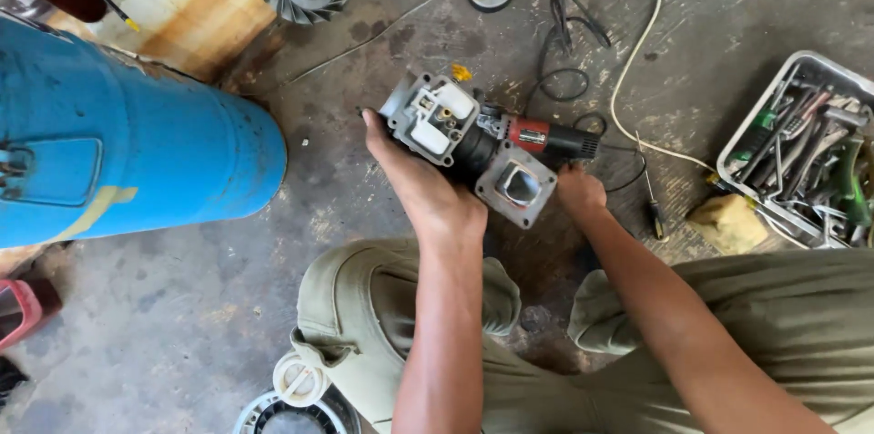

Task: Disassembling and inspecting a motorcycle carburetor using a screwdriver on a workshop floor

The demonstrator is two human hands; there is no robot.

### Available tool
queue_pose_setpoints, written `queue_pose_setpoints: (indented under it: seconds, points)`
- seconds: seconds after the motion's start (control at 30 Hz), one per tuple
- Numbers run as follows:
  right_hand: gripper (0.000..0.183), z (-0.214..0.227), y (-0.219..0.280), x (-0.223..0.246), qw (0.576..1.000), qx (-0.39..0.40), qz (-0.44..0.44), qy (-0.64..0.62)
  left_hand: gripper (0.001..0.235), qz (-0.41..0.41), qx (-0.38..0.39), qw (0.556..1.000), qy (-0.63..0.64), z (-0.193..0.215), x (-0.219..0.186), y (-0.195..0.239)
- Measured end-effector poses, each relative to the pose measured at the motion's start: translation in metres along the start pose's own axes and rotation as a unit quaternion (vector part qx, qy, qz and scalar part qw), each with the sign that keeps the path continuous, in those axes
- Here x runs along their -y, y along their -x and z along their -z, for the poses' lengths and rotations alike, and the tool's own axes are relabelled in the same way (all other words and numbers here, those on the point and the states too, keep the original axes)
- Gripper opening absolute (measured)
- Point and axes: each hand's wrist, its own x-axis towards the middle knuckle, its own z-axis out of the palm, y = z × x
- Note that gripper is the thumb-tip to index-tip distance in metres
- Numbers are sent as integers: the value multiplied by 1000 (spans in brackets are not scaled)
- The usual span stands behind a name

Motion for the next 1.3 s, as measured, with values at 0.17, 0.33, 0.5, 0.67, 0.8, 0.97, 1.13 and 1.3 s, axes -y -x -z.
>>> queue_pose_setpoints:
  seconds: [0.17,0.33,0.5,0.67,0.8,0.97,1.13,1.3]
  points:
    - [53,100,38,74,997,-36,44,-44,70,18,-3,1000,19,-4,3,1]
    - [52,152,35,125,992,-45,22,-117,71,8,85,996,19,3,5,-3]
    - [51,212,45,160,971,-76,-2,-226,61,75,119,989,50,7,7,0]
    - [50,276,45,158,948,-91,-11,-304,49,96,112,988,52,19,6,-1]
    - [49,319,50,124,923,-77,-40,-376,49,103,145,983,54,14,-4,14]
    - [45,405,41,74,893,-116,-59,-430,57,107,201,973,30,6,6,23]
    - [28,492,114,55,794,-223,-21,-566,66,117,226,967,-16,5,9,37]
    - [19,527,183,65,554,-110,174,-807,60,120,238,964,6,9,26,27]
